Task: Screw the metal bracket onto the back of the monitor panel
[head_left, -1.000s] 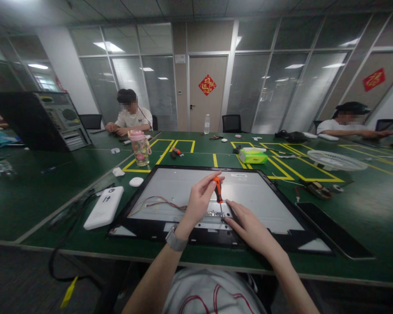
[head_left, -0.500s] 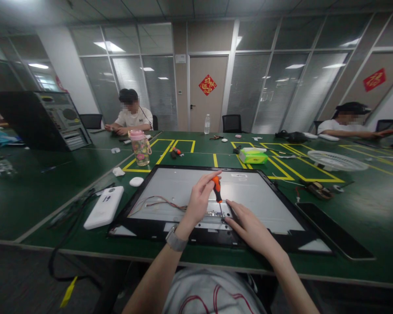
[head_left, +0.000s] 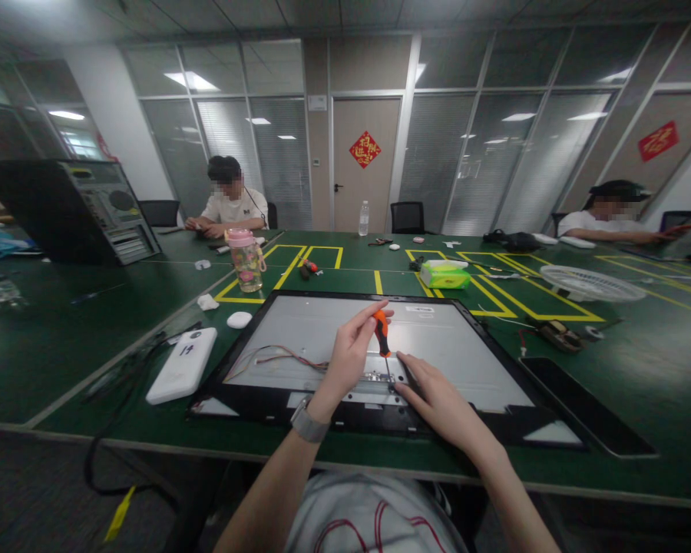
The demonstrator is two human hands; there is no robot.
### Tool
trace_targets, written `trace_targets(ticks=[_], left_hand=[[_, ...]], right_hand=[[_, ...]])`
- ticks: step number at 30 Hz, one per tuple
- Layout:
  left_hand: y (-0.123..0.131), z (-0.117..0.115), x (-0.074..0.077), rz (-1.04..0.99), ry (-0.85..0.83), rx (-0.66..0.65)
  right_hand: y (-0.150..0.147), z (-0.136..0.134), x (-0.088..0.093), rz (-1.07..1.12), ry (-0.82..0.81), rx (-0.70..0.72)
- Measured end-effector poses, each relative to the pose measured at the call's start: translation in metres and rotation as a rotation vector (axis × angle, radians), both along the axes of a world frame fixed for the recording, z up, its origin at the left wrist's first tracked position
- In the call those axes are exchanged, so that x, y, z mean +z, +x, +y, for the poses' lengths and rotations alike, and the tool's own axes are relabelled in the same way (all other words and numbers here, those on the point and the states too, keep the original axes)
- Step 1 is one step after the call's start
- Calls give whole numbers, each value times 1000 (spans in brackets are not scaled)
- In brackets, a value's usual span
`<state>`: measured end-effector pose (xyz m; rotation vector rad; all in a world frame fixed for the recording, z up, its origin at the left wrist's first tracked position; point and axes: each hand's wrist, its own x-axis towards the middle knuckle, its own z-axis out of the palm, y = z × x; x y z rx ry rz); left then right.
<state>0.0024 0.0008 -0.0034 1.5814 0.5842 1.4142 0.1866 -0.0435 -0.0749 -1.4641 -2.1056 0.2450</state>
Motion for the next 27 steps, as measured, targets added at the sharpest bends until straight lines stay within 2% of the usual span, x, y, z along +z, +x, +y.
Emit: trace_targets(ticks=[20,27], left_hand=[[-1,1,1,-28,-27,-3],[-2,2,-2,16,77,71]], right_hand=[[-1,-1,2,-21,-6,-7],[-1,1,0,-12,-6,-4]])
